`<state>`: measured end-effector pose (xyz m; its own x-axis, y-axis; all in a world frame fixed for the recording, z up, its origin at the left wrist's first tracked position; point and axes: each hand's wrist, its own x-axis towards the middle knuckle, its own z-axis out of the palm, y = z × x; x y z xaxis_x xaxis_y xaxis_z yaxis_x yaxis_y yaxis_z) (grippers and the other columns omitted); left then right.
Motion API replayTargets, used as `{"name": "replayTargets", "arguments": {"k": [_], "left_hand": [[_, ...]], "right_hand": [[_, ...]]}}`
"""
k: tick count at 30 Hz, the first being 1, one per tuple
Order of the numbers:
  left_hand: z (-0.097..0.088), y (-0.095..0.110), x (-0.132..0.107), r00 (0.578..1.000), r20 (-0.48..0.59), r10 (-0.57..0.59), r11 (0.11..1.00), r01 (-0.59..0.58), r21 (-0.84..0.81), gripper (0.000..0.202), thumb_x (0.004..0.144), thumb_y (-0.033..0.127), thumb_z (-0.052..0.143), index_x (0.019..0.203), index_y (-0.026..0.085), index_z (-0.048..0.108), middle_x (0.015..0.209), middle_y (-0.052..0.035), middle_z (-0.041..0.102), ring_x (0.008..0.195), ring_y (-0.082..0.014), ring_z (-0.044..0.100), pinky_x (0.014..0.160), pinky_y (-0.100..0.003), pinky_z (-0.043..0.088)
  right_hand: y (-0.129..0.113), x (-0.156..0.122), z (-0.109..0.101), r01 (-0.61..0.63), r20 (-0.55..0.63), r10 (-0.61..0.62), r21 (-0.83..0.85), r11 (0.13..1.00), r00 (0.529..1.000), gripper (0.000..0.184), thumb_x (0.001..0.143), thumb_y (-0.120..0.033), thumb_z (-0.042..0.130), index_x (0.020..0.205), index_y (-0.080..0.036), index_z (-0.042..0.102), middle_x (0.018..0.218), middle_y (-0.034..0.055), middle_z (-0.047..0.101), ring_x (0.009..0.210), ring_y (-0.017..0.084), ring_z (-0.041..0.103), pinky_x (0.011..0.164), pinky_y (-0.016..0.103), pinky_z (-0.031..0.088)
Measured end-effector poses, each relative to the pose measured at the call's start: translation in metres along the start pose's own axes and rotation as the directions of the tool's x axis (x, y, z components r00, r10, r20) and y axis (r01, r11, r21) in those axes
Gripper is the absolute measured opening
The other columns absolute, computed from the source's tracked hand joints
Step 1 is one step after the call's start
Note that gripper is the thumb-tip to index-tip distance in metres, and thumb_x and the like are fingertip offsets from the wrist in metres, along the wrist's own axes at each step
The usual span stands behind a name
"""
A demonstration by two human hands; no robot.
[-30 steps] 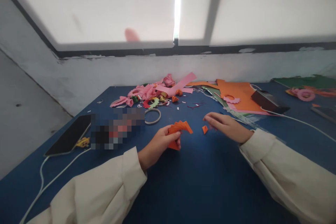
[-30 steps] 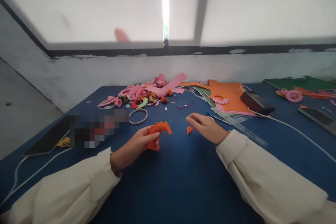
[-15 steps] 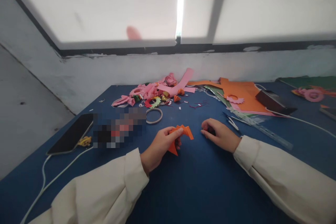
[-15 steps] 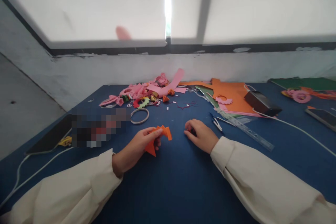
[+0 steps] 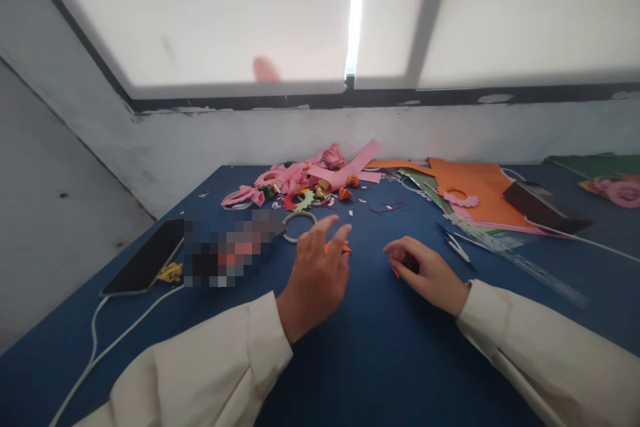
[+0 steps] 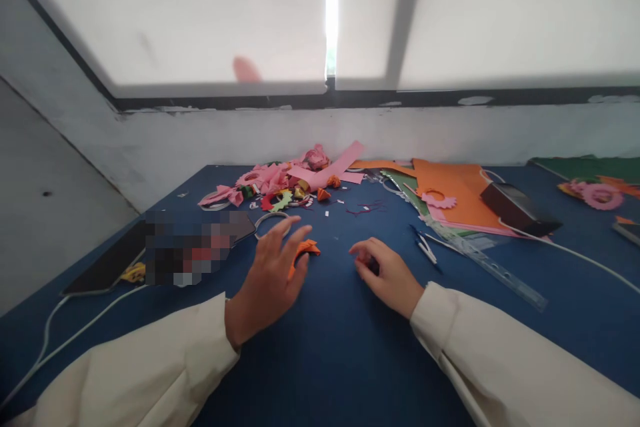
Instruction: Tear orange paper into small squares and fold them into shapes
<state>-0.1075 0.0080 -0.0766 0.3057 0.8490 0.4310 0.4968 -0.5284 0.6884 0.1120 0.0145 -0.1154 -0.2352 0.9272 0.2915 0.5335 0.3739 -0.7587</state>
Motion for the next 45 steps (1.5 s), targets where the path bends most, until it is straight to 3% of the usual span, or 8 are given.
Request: {"name": "replayTargets", "arguments": {"k": [2,7,21,24,27,32,39,45], "left_hand": [[0.001,0.010,-0.005,0.991,0.124,0.043,0.998,-0.038,-0.042,0.027,0.085,0.023,0.047,0.111,0.018,0.055,0.116,-0.0106,0.053,0.114,-0.0243,0.045,0.102,-0.043,0.028],[0.012,0.012,-0.009,0.883,0.425,-0.201,0.848,0.374,-0.376,0.025,0.086,0.037,0.049,0.097,0.016,0.056,0.081,-0.0044,0.057,0.072,-0.0158,0.055,0.068,-0.029,0.045],[0.013,0.017,-0.003,0.791,0.547,-0.275,0.684,0.561,-0.467,0.018,0.077,0.028,0.052,0.083,0.012,0.056,0.075,-0.0041,0.058,0.060,-0.0099,0.050,0.053,-0.021,0.037],[0.010,0.022,-0.005,0.781,0.559,-0.279,0.683,0.570,-0.456,0.010,0.072,0.019,0.048,0.072,0.013,0.055,0.066,-0.0014,0.056,0.056,-0.0090,0.046,0.055,-0.022,0.037],[0.007,0.022,-0.010,0.762,0.570,-0.307,0.690,0.591,-0.419,0.010,0.067,0.016,0.045,0.057,0.017,0.046,0.050,0.0032,0.045,0.049,-0.0084,0.040,0.050,-0.022,0.031],[0.009,0.016,-0.012,0.737,0.581,-0.345,0.700,0.615,-0.364,0.027,0.078,0.029,0.042,0.053,0.018,0.040,0.044,0.0040,0.039,0.044,-0.0090,0.036,0.046,-0.023,0.027],[0.009,0.019,-0.006,0.771,0.533,-0.348,0.741,0.575,-0.348,0.038,0.086,0.040,0.043,0.057,0.015,0.047,0.052,0.0015,0.046,0.052,-0.0092,0.042,0.053,-0.022,0.031],[0.010,0.015,-0.008,0.816,0.447,-0.367,0.735,0.549,-0.398,0.029,0.086,0.037,0.046,0.070,0.015,0.052,0.061,0.0016,0.049,0.057,-0.0102,0.045,0.055,-0.022,0.034]], "right_hand": [[-0.011,0.000,0.007,-0.033,-0.023,0.035,0.079,0.996,0.999,0.017,0.084,-0.034,0.051,0.093,-0.020,0.055,0.074,0.0017,0.052,0.066,0.014,0.051,0.062,0.030,0.044],[-0.037,-0.001,0.023,-0.094,0.009,0.096,0.297,0.950,0.995,0.027,0.079,-0.045,0.058,0.089,-0.020,0.054,0.083,0.0027,0.058,0.074,0.014,0.056,0.068,0.028,0.048],[-0.039,0.007,0.031,-0.256,0.305,0.126,0.433,0.865,0.944,0.044,0.078,-0.060,0.051,0.088,-0.018,0.047,0.070,-0.0026,0.054,0.050,0.008,0.054,0.046,0.023,0.046],[-0.040,0.012,0.024,-0.184,0.397,0.035,0.343,0.921,0.917,0.046,0.085,-0.061,0.037,0.091,-0.016,0.047,0.064,-0.0017,0.057,0.047,0.010,0.055,0.043,0.023,0.045],[-0.035,0.026,0.018,-0.033,0.352,-0.031,0.177,0.984,0.935,0.043,0.092,-0.051,0.029,0.106,-0.016,0.049,0.086,0.0070,0.063,0.072,0.016,0.062,0.065,0.033,0.050],[-0.028,0.055,0.030,0.291,0.383,-0.231,-0.104,0.951,0.894,0.047,0.076,-0.033,0.066,0.121,-0.028,0.052,0.139,0.0100,0.039,0.127,0.031,0.033,0.098,0.054,0.025],[-0.022,0.071,0.036,0.448,0.486,-0.286,-0.260,0.855,0.826,0.023,0.092,-0.019,0.042,0.101,-0.017,0.062,0.105,0.0096,0.061,0.098,0.021,0.053,0.085,0.040,0.037],[-0.019,0.071,0.007,0.494,0.545,-0.292,-0.270,0.827,0.786,0.023,0.088,-0.028,0.052,0.108,-0.019,0.058,0.100,0.0076,0.056,0.090,0.016,0.052,0.079,0.028,0.043]]}}
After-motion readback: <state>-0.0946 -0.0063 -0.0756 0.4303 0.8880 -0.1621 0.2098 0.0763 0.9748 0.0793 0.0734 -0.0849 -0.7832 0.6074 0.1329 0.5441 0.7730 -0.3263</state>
